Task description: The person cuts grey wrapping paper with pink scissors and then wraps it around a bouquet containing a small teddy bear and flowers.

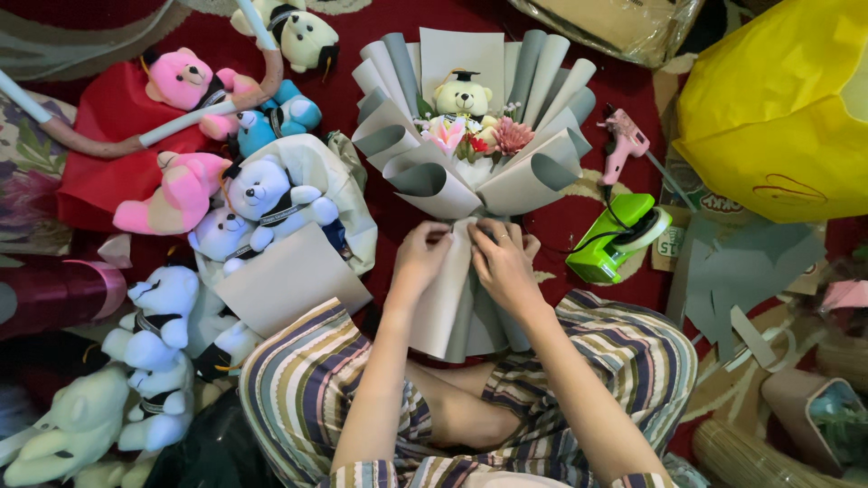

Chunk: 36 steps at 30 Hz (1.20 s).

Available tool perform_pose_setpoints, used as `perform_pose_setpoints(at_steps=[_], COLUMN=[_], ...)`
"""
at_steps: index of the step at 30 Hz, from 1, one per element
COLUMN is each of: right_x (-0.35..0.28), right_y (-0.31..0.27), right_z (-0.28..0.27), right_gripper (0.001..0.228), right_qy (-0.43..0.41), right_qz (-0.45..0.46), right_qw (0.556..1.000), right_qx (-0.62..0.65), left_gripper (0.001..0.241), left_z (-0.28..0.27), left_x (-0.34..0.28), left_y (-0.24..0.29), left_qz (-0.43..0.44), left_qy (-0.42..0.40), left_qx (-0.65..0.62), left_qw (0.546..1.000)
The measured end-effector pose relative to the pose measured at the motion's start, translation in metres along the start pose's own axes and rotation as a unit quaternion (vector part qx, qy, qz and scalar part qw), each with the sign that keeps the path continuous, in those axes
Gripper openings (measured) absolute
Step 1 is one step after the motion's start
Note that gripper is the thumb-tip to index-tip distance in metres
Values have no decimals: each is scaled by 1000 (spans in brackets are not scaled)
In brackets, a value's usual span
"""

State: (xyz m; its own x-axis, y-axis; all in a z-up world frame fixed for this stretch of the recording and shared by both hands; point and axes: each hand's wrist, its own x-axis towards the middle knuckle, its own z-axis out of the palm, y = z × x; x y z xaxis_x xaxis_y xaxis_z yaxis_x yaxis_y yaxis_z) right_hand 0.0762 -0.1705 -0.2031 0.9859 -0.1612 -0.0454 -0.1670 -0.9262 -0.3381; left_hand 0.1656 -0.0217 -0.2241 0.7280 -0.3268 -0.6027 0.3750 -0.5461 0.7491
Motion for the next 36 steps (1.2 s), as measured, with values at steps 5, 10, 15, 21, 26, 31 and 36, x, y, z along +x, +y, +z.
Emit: perform_pose_setpoints(at_steps=[5, 10, 15, 21, 26, 31, 36], right_x=[0, -2, -2, -2, -1, -3, -3], right_y=[1, 5, 9, 13, 12, 16, 13], right_z=[0, 11, 20, 19, 13, 15, 15], right_gripper=[37, 38, 41, 46, 49, 51, 52], right_qy=[5, 48, 70, 40, 28, 7, -6], right_qz=[-13, -38, -53, -63, -60, -48, -45], right_qw=[1000, 998, 993, 994, 996, 997, 997], right_qx=[7, -23, -80, -74, -63, -54, -69], left_gripper=[33, 34, 34, 36, 28, 20, 14], left_z=[8, 15, 25, 34, 39, 35, 44], left_x=[5, 9, 12, 16, 17, 11, 6], left_y=[-7, -12, -23, -26, -18, -11, -14], left_qz=[72, 105, 150, 133, 64, 84, 174], left_qy=[18, 32, 57, 156, 154, 162, 218], left_qx=[-6, -9, -8, 148, 132, 135, 206], left_qw=[997, 994, 987, 968, 977, 974, 938])
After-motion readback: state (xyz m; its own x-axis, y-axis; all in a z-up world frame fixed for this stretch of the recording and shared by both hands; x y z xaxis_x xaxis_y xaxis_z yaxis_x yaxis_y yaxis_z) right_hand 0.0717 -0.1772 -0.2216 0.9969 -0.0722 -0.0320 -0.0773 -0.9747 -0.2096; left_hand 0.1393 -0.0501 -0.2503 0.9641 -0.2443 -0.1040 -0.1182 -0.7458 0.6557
